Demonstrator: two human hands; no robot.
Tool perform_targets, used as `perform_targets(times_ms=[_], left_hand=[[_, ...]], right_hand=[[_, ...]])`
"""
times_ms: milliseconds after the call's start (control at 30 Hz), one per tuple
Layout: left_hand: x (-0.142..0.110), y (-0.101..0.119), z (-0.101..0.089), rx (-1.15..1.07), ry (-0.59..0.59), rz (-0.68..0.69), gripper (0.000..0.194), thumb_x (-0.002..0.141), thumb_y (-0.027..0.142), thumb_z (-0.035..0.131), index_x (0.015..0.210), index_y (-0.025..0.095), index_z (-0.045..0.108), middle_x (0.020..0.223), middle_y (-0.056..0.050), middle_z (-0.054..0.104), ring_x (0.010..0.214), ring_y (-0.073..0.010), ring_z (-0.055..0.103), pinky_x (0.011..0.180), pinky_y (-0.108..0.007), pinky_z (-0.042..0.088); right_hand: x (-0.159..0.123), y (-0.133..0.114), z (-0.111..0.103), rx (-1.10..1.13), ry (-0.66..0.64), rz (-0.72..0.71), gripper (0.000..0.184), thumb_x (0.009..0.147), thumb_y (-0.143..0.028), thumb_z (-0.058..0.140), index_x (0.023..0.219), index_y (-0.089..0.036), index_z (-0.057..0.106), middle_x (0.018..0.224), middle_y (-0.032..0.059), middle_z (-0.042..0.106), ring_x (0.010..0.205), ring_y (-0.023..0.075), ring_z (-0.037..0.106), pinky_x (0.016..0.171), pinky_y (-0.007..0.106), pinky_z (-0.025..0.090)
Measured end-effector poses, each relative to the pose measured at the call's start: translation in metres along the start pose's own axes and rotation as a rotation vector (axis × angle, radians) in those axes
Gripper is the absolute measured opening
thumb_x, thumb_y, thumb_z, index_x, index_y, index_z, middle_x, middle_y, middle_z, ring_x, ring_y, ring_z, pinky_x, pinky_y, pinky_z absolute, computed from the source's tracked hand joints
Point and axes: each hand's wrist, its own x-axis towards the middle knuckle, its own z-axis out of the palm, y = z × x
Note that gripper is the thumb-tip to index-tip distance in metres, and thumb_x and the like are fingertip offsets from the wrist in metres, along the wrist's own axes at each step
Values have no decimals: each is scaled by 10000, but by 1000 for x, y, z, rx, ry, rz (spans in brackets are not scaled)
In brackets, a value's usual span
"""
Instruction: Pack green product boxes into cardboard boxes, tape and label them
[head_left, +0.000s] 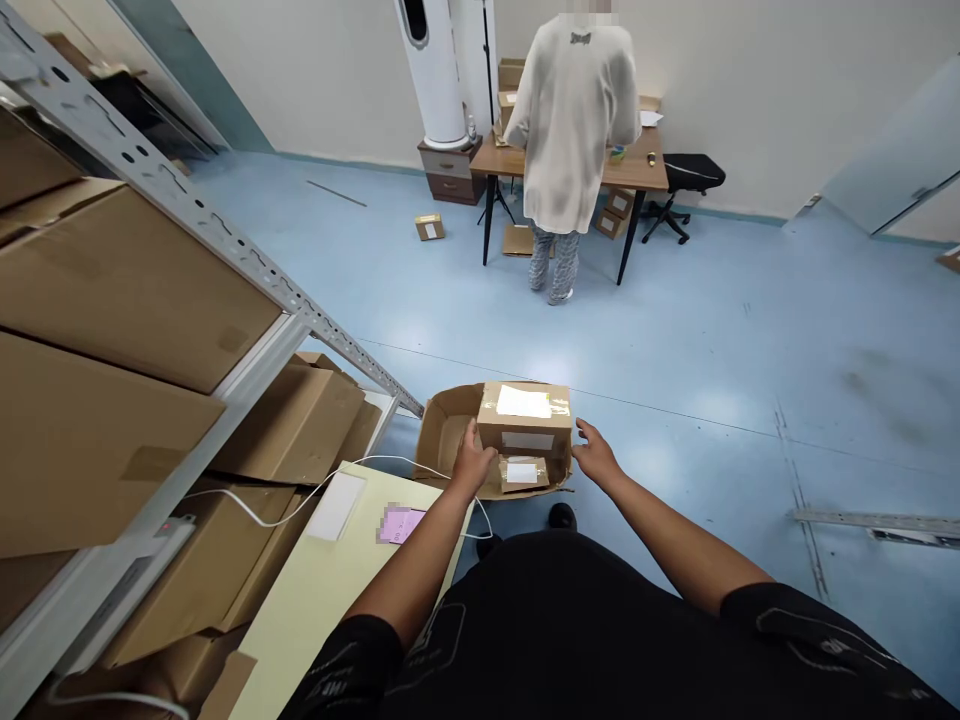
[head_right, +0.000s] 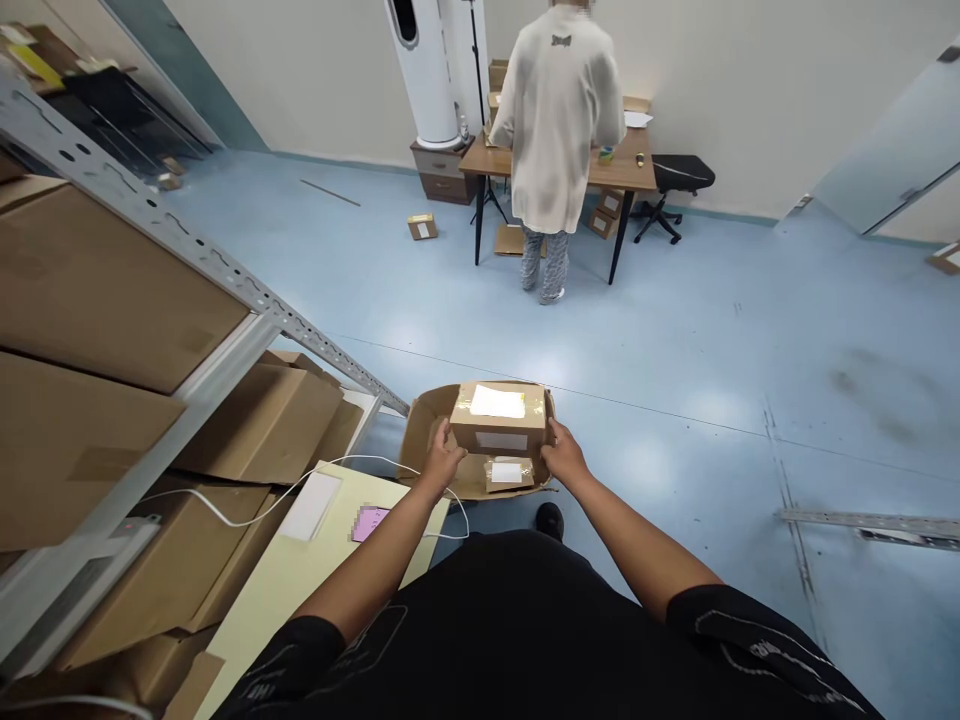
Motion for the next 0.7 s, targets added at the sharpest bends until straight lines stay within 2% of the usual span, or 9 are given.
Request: perform_targets(times_ms=[67,267,433,567,700], left_hand=[[4,-10,-2,-4,20,-60,876,686,182,744,1510,223,450,1575,-164,473,1496,-323,401,1204,-468,335],[1,-33,-11,15,-5,-130,734,708,182,748,1413,203,544,1476,-172,574,1426,-327,493,1183,-478,367],[-6,-30,-17,27,-18,-117,666,729,155,725,1377,175,569,1426,-173,615,1368,-309,546,1163,-463,396],[-15,-24,-30,19,-40,-104,629,756,149,708,1372,163,580,1442,-176,607,1365,-296,549,1159,-444,409],[-27,-26,-46,-3,-29,-77,585,767,151,715,1342,176,610,1417,-162,631,1344,-288,570,1161,-446,411]], right_hand=[[2,8,3,-24,1,55,754,640,-223,613,1394,-255,605,1483,88,572,1337,296,562,1070,434,495],[1,26,8,9,-7,136,675,659,-216,625,1332,-258,636,1372,83,658,1222,285,641,1017,417,529],[1,25,21,-8,-12,130,617,675,-231,628,1291,-251,658,1306,61,701,1133,258,684,1013,404,536],[-5,15,36,-30,-56,94,603,703,-246,587,1303,-251,648,1325,42,697,1175,243,679,1002,357,545],[-15,4,50,-38,-71,90,587,698,-238,583,1280,-233,660,1319,63,700,1195,257,676,1051,375,525]])
